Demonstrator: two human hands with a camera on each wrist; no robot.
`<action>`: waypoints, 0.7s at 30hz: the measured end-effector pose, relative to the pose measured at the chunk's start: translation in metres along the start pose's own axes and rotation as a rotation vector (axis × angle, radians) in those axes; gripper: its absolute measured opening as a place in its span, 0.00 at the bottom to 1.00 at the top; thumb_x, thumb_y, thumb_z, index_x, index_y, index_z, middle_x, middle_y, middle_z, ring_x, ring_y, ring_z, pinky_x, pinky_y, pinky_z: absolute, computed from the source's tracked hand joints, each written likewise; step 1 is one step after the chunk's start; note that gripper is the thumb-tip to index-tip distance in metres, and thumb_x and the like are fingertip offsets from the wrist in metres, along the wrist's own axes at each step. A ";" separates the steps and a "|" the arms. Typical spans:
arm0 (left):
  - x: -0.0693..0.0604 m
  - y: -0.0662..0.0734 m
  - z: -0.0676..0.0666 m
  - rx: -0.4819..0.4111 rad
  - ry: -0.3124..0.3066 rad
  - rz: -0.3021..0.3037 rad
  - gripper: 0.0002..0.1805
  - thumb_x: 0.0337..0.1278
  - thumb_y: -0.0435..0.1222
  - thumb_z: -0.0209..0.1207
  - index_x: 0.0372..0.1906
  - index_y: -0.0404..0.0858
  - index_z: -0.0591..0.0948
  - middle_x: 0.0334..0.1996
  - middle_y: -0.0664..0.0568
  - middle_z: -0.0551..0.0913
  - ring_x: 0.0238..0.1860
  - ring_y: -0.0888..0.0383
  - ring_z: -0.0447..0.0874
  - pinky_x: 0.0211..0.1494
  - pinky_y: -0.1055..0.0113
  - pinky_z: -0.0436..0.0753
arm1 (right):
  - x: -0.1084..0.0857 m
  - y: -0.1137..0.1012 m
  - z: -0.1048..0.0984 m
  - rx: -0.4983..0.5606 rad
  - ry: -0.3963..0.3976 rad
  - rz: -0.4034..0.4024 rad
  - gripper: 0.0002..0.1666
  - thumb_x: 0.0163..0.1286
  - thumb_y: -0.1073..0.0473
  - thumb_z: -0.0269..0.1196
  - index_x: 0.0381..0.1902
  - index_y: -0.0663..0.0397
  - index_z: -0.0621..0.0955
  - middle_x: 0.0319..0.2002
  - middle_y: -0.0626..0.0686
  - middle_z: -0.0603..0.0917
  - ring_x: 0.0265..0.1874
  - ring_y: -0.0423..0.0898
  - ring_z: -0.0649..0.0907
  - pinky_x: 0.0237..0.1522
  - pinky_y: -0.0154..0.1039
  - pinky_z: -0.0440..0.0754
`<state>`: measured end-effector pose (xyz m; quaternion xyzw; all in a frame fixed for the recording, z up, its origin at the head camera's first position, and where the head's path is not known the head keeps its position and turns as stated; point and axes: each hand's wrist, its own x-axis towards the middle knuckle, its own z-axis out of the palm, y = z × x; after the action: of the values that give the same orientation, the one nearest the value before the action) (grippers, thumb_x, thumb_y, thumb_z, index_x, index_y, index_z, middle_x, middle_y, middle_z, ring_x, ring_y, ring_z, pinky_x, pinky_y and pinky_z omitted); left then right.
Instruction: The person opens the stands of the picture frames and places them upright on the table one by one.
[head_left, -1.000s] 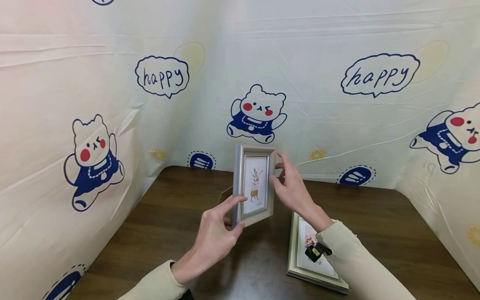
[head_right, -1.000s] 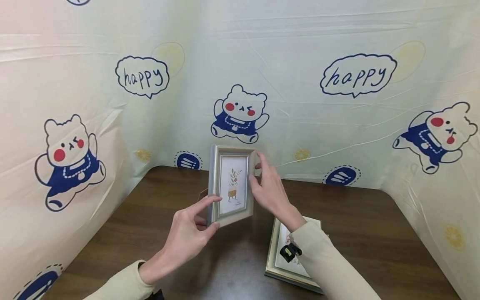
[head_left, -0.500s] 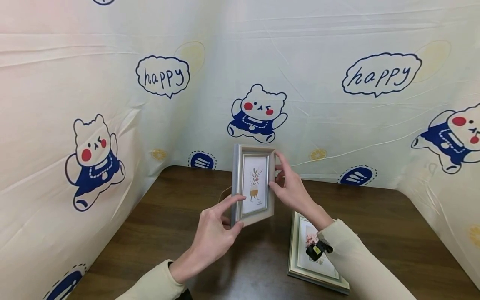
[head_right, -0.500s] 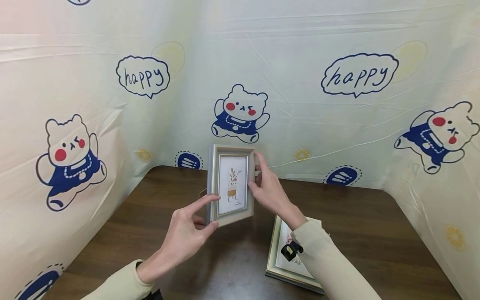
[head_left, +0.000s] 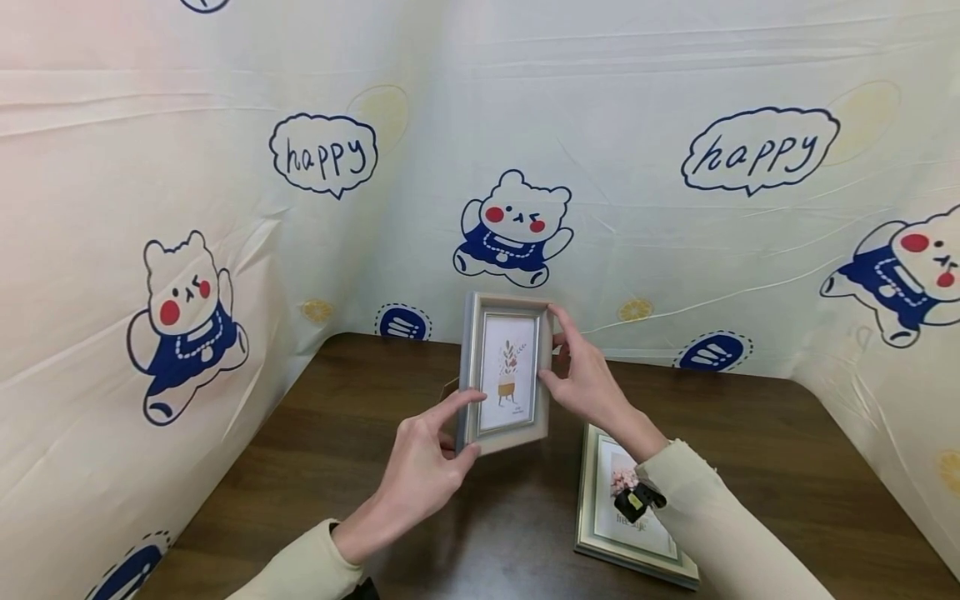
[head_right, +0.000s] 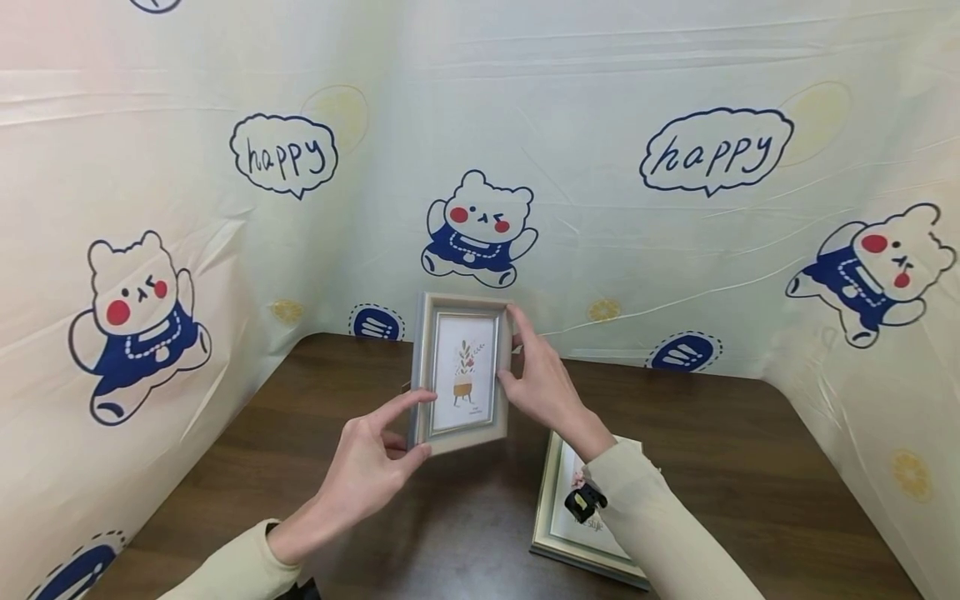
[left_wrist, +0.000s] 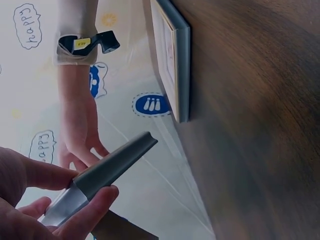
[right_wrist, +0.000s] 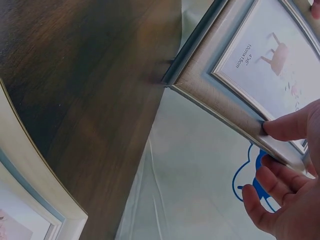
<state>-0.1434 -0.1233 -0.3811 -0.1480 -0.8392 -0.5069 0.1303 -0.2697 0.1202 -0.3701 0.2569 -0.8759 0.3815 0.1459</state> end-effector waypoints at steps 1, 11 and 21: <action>0.000 -0.001 0.000 0.004 -0.001 -0.005 0.36 0.53 0.21 0.73 0.66 0.48 0.81 0.61 0.43 0.84 0.17 0.62 0.82 0.15 0.67 0.76 | 0.000 0.000 0.000 0.000 0.000 0.000 0.59 0.65 0.70 0.72 0.84 0.41 0.54 0.49 0.56 0.84 0.39 0.54 0.80 0.37 0.44 0.81; 0.001 -0.005 -0.003 0.019 -0.010 -0.042 0.36 0.54 0.20 0.72 0.67 0.48 0.80 0.47 0.44 0.88 0.11 0.61 0.73 0.13 0.70 0.68 | -0.004 -0.005 0.000 -0.042 0.007 0.012 0.55 0.65 0.67 0.73 0.84 0.47 0.58 0.51 0.59 0.83 0.44 0.54 0.78 0.42 0.47 0.80; 0.003 -0.008 -0.007 0.010 -0.033 -0.067 0.35 0.56 0.19 0.71 0.66 0.48 0.78 0.47 0.42 0.86 0.11 0.62 0.72 0.14 0.70 0.67 | -0.006 -0.007 0.000 -0.080 0.014 0.007 0.54 0.65 0.66 0.73 0.83 0.48 0.60 0.51 0.59 0.82 0.45 0.54 0.76 0.43 0.48 0.77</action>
<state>-0.1490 -0.1333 -0.3834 -0.1277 -0.8483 -0.5040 0.1000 -0.2613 0.1187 -0.3684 0.2450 -0.8904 0.3484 0.1608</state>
